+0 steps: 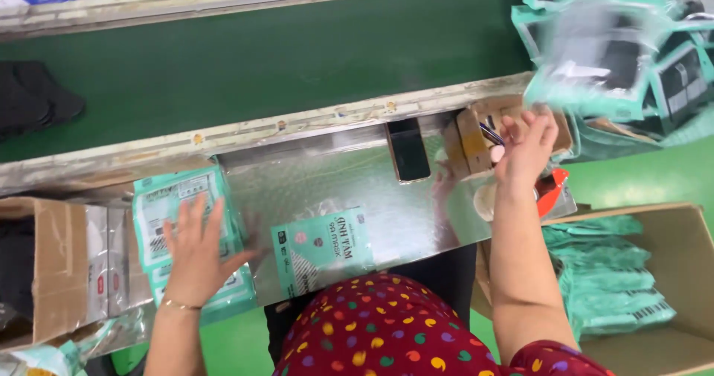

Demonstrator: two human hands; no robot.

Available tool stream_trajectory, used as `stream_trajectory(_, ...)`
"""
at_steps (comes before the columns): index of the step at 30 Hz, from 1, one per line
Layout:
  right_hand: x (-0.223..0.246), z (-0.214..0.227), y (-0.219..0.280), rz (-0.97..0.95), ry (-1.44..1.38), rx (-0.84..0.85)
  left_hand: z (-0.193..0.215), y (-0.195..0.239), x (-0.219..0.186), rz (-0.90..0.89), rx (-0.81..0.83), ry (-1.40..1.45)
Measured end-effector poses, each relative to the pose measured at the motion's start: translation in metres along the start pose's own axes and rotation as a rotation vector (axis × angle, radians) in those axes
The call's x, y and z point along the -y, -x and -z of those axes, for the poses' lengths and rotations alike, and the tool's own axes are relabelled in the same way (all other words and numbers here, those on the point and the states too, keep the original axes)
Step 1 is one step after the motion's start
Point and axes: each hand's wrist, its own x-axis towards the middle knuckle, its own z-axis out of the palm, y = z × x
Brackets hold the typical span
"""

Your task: The person is packing black face masks into individual plastic bags at a factory workstation.

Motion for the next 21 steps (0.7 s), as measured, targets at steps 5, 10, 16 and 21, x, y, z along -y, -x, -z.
stream_trajectory(5, -0.048, -0.002, 0.024, -0.207, 0.046, 0.076, -0.045, 0.035, 0.066, 0.137, 0.025, -0.183)
stream_trajectory(10, -0.097, -0.041, 0.096, -0.369, 0.054, 0.514, -0.045, 0.062, 0.077, 0.222, -0.041, -0.235)
stream_trajectory(16, -0.112, -0.056, 0.134, -0.333, 0.329, 0.766, -0.052, 0.11, 0.058, 0.218, 0.038, -0.249)
stream_trajectory(21, -0.13, -0.054, 0.148, -0.44, 0.372, 0.794, -0.05, 0.127, 0.043, 0.319, 0.165, -0.12)
